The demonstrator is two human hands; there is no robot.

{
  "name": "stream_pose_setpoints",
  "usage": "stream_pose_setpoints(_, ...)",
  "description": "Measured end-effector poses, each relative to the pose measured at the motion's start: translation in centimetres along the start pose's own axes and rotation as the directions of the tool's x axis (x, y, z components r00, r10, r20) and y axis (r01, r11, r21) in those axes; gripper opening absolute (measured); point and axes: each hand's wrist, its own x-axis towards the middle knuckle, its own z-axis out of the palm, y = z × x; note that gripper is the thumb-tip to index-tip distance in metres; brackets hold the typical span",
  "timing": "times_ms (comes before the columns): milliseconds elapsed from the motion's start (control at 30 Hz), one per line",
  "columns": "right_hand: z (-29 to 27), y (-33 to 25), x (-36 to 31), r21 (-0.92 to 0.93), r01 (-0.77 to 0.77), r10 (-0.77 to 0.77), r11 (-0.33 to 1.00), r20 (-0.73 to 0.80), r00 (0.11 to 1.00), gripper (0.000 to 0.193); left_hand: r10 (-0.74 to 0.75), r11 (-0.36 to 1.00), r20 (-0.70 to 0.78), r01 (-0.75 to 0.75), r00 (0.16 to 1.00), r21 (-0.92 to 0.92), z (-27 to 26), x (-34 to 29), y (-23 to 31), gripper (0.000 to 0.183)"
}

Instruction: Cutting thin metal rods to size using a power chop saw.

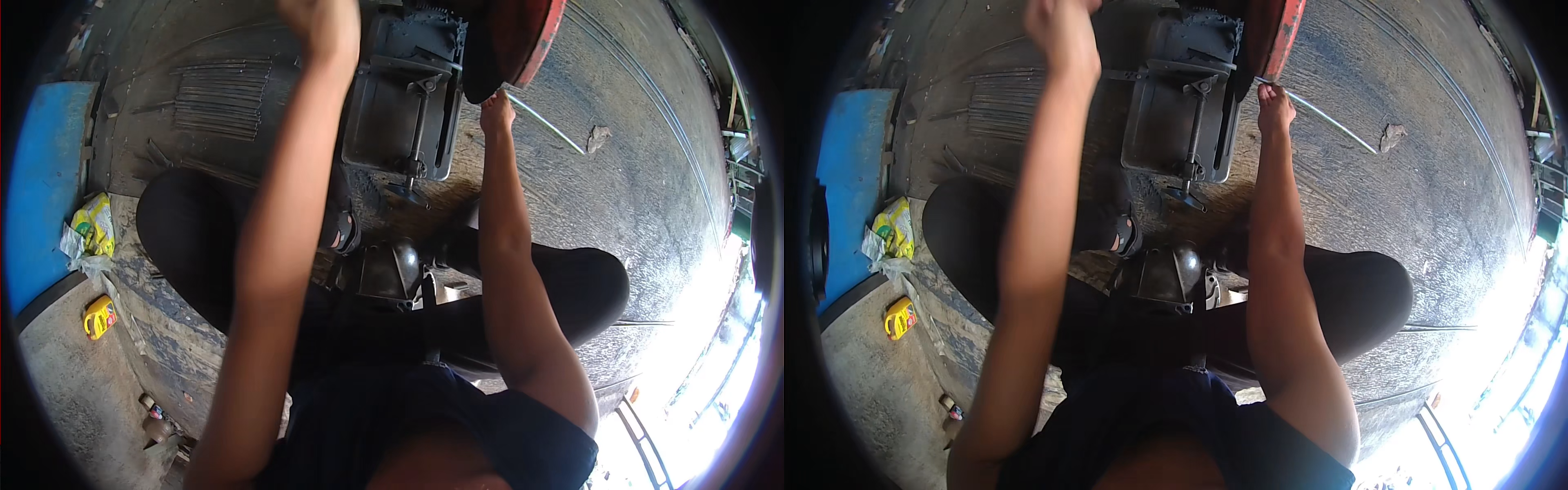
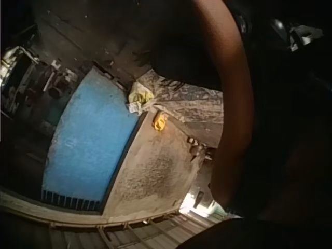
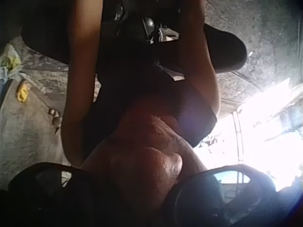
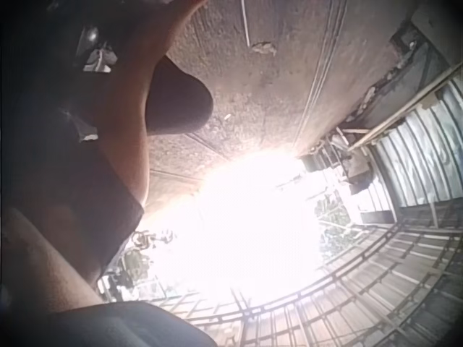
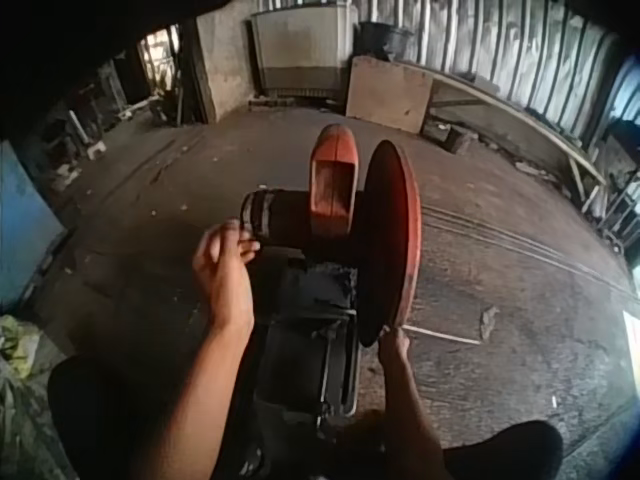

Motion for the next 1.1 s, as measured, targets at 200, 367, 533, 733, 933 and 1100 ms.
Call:
stream_pose_setpoints(200,-0.7,-0.8,-1.6,-0.649,0.477,-0.283,0.593,0.387,0.878,0.025,-0.489,0.855,0.093,0.456,0.867,0.248,-5.2,-10.0,-19.5,0.024)
stream_pose_setpoints(367,-2.3,1.0,0.1,-0.754,0.522,-0.269,0.398,0.449,0.852,0.026,-0.331,0.770,0.113,0.199,0.937,0.607,-4.2,-11.0,-26.9,0.028)
stream_pose_setpoints(533,-3.3,3.3,2.0,-0.265,0.117,-0.096,0.957,0.088,0.991,0.013,-0.272,0.766,0.037,0.193,0.962,0.613,-3.9,-10.5,-27.3,0.008)
stream_pose_setpoints(733,-2.7,2.7,0.5,-0.710,0.357,-0.239,0.607,0.266,0.934,0.020,-0.338,0.782,-0.070,0.321,0.938,0.535,-3.2,-9.3,-27.9,0.011)
stream_pose_setpoints(933,-1.9,4.0,-0.4,-0.494,0.327,-0.265,0.805,0.192,0.945,0.026,-0.332,0.785,-0.111,0.339,0.937,0.518,-4.5,-10.9,-28.6,0.011)
stream_pose_setpoints(1100,-2.0,5.0,-0.9,-0.174,-0.089,0.095,0.981,0.028,0.995,0.037,-0.307,0.793,-0.142,0.336,0.941,0.508,-7.7,-12.5,-28.0,0.013)
